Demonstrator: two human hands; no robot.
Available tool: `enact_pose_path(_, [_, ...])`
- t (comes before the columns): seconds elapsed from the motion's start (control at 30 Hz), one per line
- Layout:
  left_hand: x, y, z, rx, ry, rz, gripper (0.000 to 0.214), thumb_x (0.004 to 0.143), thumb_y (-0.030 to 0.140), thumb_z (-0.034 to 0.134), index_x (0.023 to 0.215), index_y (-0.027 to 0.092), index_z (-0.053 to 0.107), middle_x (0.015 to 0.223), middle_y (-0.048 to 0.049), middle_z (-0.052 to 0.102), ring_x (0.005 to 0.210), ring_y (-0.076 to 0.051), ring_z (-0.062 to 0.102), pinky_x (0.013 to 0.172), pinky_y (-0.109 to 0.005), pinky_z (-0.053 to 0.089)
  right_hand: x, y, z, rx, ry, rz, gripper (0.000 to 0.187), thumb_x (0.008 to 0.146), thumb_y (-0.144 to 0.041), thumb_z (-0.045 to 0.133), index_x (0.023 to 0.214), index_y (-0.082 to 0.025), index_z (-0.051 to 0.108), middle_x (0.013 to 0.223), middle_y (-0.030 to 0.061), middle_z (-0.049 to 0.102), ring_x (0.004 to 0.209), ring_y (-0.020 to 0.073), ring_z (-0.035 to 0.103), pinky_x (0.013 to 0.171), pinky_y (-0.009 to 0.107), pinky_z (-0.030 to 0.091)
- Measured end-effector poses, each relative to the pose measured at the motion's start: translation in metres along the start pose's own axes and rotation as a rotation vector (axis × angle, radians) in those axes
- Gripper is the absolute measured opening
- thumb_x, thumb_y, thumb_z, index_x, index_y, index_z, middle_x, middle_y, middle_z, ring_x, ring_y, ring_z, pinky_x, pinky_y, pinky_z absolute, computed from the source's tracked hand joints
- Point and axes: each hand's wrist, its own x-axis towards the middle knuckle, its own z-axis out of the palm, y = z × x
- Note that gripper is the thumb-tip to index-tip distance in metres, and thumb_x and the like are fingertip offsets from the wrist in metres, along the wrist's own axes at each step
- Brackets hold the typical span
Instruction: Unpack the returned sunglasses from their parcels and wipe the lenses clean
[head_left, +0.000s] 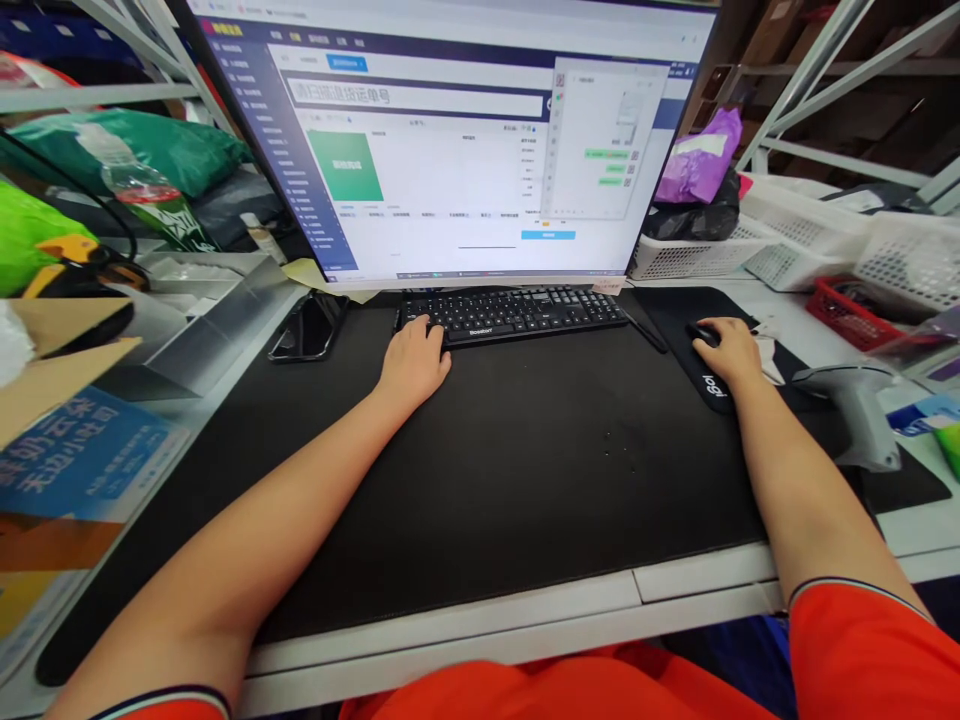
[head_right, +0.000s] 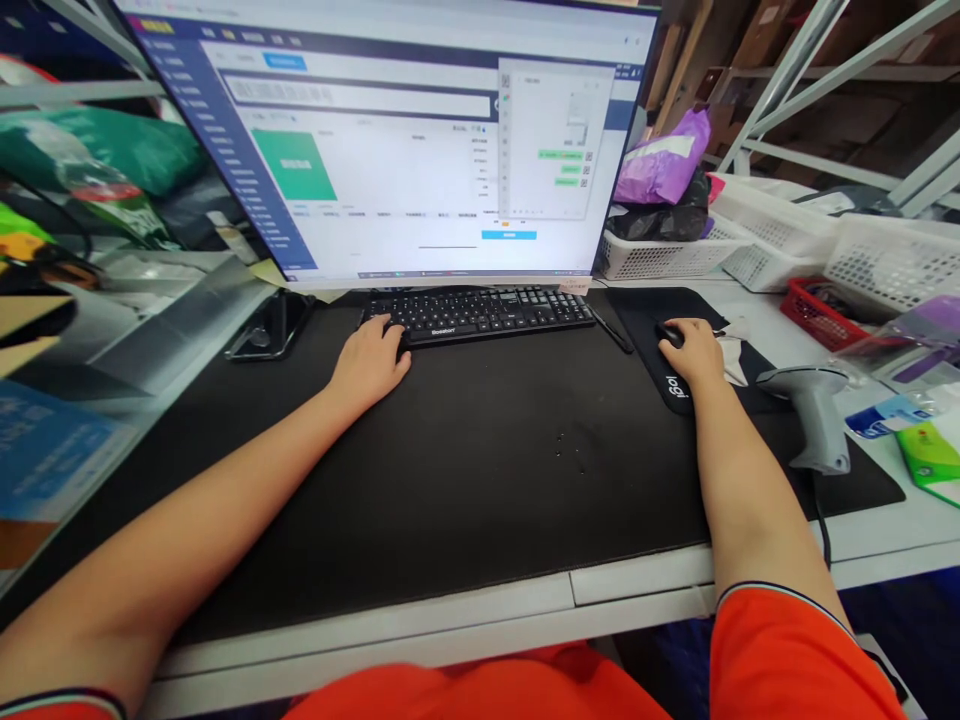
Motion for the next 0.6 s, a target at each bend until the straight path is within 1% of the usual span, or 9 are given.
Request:
enact_pose_path(0.13, [0.0,0.0,0.0,-0.007,-0.006,-0.005,0.043,0.092,0.027,0.051,0.131,0.009,0.057,0.147,-0.0258,0.049,0.137,-0.04,0.048,0.11,-0.053,0.043,0.001,0.001,0.001,-0.01,-0.004,0.003,0.04,0.078,-0.037,0.062,0.116,-0.026,0.07,0.121,0.0105,0.061,0.117,0.0316,0.059,0.102,0.047,0.048])
enact_pose_path(0.23, [0.001,0.0,-0.002,-0.012,-0.019,0.0,0.043,0.092,0.026,0.051,0.131,0.009,0.057,0.144,-0.0247,0.052,0.134,-0.039,0.05,0.109,-0.052,0.043,0.001,0.0,0.001,-0.02,-0.01,0.013,0.044,0.077,-0.038,0.061,0.119,-0.025,0.068,0.122,0.0116,0.061,0.117,0.0326,0.059,0.102,0.049,0.049])
enact_pose_path(0.33, [0.003,0.002,-0.008,-0.015,-0.04,0.016,0.042,0.092,0.025,0.051,0.13,0.009,0.058,0.138,-0.0239,0.056,0.128,-0.038,0.054,0.106,-0.05,0.045,-0.002,-0.003,-0.003,-0.024,-0.02,0.03,0.052,0.075,-0.04,0.063,0.125,-0.023,0.064,0.122,0.0141,0.061,0.117,0.0356,0.059,0.1,0.052,0.05])
enact_pose_path(0.4, [0.006,0.003,-0.012,-0.015,-0.053,0.018,0.04,0.093,0.026,0.051,0.127,0.008,0.059,0.13,-0.0236,0.06,0.121,-0.038,0.057,0.1,-0.05,0.048,-0.004,-0.009,-0.009,-0.051,-0.01,0.034,0.056,0.073,-0.041,0.066,0.126,-0.021,0.063,0.122,0.0168,0.062,0.116,0.0392,0.059,0.098,0.056,0.05])
enact_pose_path(0.47, [0.011,0.004,-0.016,-0.017,-0.06,0.008,0.037,0.095,0.029,0.05,0.123,0.008,0.061,0.121,-0.0226,0.063,0.114,-0.038,0.059,0.096,-0.05,0.049,-0.002,-0.024,-0.016,-0.095,0.056,-0.003,0.055,0.073,-0.039,0.068,0.124,-0.018,0.064,0.125,0.0209,0.061,0.118,0.0441,0.058,0.1,0.061,0.047])
enact_pose_path(0.5, [0.015,0.004,-0.017,-0.022,-0.061,-0.002,0.035,0.096,0.031,0.05,0.12,0.009,0.062,0.118,-0.0219,0.064,0.112,-0.038,0.059,0.094,-0.049,0.049,0.0,-0.036,-0.02,-0.112,0.101,-0.032,0.053,0.075,-0.037,0.068,0.124,-0.016,0.063,0.129,0.0228,0.06,0.122,0.046,0.056,0.102,0.063,0.044])
enact_pose_path(0.57, [0.024,0.005,-0.016,-0.038,-0.054,-0.032,0.034,0.097,0.033,0.05,0.117,0.009,0.064,0.114,-0.0207,0.065,0.11,-0.036,0.059,0.093,-0.048,0.05,0.006,-0.072,-0.023,-0.111,0.163,-0.111,0.047,0.082,-0.033,0.063,0.125,-0.017,0.062,0.134,0.0224,0.059,0.127,0.0447,0.054,0.106,0.062,0.042])
enact_pose_path(0.6, [0.029,0.005,-0.014,-0.05,-0.047,-0.048,0.034,0.097,0.034,0.051,0.116,0.009,0.065,0.115,-0.0203,0.065,0.11,-0.036,0.059,0.093,-0.047,0.05,0.009,-0.097,-0.023,-0.083,0.153,-0.167,0.044,0.085,-0.032,0.06,0.127,-0.018,0.062,0.134,0.0208,0.06,0.127,0.042,0.054,0.107,0.059,0.043])
